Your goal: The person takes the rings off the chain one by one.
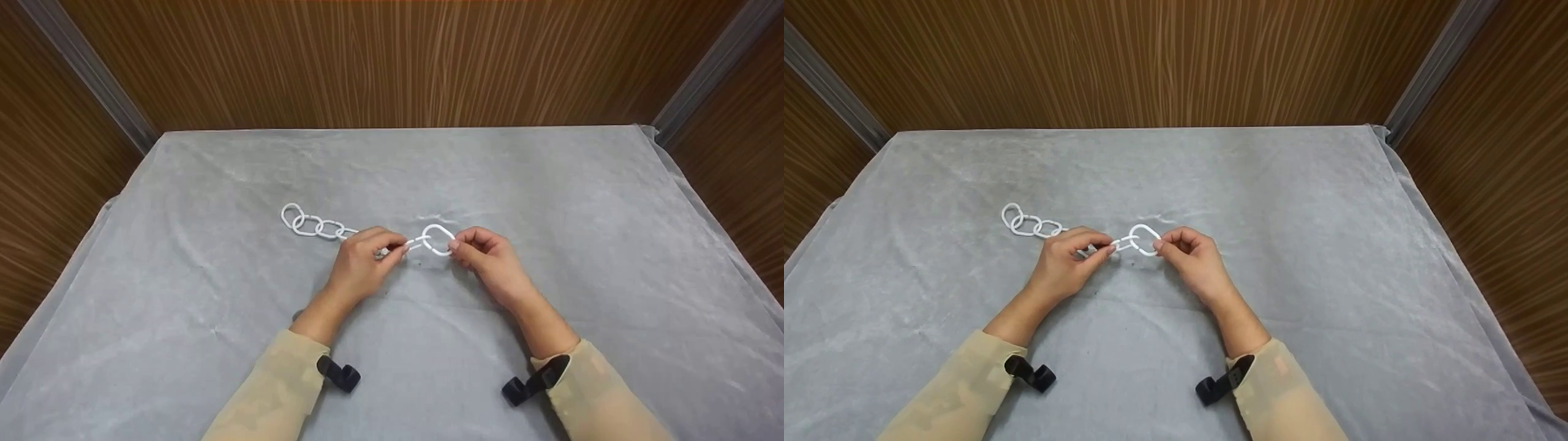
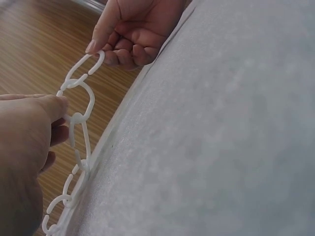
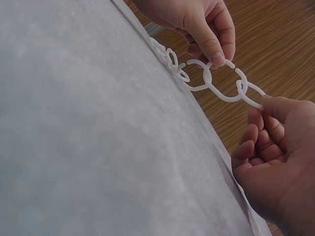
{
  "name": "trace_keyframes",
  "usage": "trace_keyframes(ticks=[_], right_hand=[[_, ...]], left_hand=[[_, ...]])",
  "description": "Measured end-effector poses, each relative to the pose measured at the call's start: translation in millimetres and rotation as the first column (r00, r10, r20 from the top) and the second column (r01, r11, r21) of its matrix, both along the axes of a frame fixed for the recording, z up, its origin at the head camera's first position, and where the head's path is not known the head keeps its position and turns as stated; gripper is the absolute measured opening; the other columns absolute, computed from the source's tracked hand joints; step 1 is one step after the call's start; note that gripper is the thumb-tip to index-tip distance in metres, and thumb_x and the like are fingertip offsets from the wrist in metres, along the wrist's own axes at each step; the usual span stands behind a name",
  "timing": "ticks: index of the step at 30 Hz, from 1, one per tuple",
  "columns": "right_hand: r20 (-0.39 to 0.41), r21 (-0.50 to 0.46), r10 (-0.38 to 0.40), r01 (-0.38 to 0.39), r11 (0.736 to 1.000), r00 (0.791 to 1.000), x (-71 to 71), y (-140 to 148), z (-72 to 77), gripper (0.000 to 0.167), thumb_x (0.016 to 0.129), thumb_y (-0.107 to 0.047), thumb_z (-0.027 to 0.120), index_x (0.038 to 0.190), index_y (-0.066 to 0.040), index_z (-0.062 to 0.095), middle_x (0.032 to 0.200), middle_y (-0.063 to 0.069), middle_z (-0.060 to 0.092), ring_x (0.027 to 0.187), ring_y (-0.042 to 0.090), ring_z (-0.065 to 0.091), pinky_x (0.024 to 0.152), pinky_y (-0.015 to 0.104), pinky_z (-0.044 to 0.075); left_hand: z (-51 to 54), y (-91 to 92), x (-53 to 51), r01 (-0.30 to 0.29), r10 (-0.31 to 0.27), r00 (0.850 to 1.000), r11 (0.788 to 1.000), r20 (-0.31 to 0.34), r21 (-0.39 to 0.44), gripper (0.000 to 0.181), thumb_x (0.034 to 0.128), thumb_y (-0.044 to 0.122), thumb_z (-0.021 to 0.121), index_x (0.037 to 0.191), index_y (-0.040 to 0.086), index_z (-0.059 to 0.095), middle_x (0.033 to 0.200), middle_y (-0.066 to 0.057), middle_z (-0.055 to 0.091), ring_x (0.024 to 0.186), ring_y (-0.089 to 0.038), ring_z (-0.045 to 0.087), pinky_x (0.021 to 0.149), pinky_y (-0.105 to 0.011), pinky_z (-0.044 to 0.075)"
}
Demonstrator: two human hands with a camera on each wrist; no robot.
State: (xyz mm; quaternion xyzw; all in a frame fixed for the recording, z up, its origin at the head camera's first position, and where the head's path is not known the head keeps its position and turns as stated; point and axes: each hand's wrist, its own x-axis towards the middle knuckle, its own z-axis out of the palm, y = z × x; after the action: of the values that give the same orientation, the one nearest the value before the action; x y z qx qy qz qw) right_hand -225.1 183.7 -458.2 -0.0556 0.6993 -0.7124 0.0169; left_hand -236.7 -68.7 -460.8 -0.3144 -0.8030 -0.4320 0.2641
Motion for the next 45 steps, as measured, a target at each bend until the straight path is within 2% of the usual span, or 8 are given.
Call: trace_keyframes(ticks=[4,9,18,24,32,41,45], right_hand=[[0.009,-0.012,0.018,-0.018,1.000,1.000,-0.2,0.0,-0.2,0.009,0.099,0.001,0.070,0.093,-0.006,0.070,0.078,0.003,0.063,0.069,0.013,0.052,0.060,0.023,0.043],[0.010,-0.008,0.034,-0.033,0.999,0.999,0.1,-0.2,-0.1,0.001,0.098,0.000,0.071,0.098,0.000,0.070,0.078,0.002,0.060,0.069,0.011,0.052,0.061,0.023,0.043],[-0.007,0.000,0.051,-0.051,0.999,0.999,1.1,0.0,0.2,0.016,0.097,0.000,0.072,0.105,0.012,0.066,0.079,0.002,0.059,0.071,0.011,0.053,0.061,0.022,0.043],[-0.011,-0.004,0.066,-0.066,0.998,0.998,0.6,0.3,-0.8,0.020,0.096,0.001,0.073,0.107,0.015,0.065,0.080,0.002,0.060,0.072,0.012,0.054,0.063,0.022,0.045],[-0.017,0.006,0.080,-0.080,0.997,0.997,-0.2,0.0,-1.0,0.015,0.096,0.000,0.074,0.103,0.011,0.067,0.078,0.003,0.059,0.072,0.013,0.055,0.063,0.024,0.045],[-0.022,0.007,0.111,-0.111,0.994,0.994,-0.1,-0.5,-0.8,0.005,0.097,0.001,0.072,0.101,0.005,0.070,0.079,0.004,0.060,0.073,0.013,0.056,0.065,0.025,0.047],[-0.024,0.019,0.123,-0.123,0.992,0.992,0.3,-0.9,-0.7,0.008,0.098,-0.001,0.073,0.102,0.006,0.070,0.079,0.004,0.060,0.073,0.014,0.056,0.064,0.025,0.046]], left_hand=[[-0.4,0.2,-0.2,-0.004,0.004,1.000,1.000,-0.011,-0.004,0.006,0.0901,0.003,0.084,0.095,0.004,0.081,0.090,-0.004,0.076,0.082,-0.017,0.072,0.075,-0.034,0.058],[-0.8,0.1,-1.1,-0.010,0.010,1.000,1.000,-0.014,-0.011,0.006,0.0900,0.003,0.084,0.095,0.004,0.081,0.090,-0.004,0.076,0.082,-0.017,0.072,0.075,-0.033,0.058],[-1.1,0.1,-1.6,-0.010,0.009,1.000,1.000,-0.017,-0.018,0.005,0.0912,0.004,0.083,0.095,0.004,0.081,0.090,-0.004,0.076,0.082,-0.017,0.072,0.075,-0.033,0.058],[-1.8,-0.2,-1.7,-0.004,0.004,1.000,1.000,-0.024,-0.018,0.004,0.0916,0.005,0.083,0.095,0.004,0.081,0.090,-0.004,0.076,0.082,-0.018,0.072,0.075,-0.033,0.058],[-1.4,0.1,-1.5,-0.002,0.000,0.999,0.998,-0.037,-0.058,0.006,0.0895,0.004,0.084,0.094,0.006,0.081,0.089,-0.004,0.075,0.080,-0.019,0.071,0.074,-0.035,0.057],[0.2,1.3,-0.2,0.014,-0.016,1.000,0.997,-0.024,-0.072,0.005,0.0914,0.008,0.084,0.095,0.006,0.081,0.089,-0.002,0.076,0.081,-0.018,0.071,0.075,-0.035,0.057],[-0.3,1.2,0.1,0.012,-0.014,1.000,0.997,-0.027,-0.073,0.005,0.0913,0.008,0.084,0.094,0.006,0.081,0.089,-0.002,0.076,0.081,-0.018,0.071,0.075,-0.036,0.057]])
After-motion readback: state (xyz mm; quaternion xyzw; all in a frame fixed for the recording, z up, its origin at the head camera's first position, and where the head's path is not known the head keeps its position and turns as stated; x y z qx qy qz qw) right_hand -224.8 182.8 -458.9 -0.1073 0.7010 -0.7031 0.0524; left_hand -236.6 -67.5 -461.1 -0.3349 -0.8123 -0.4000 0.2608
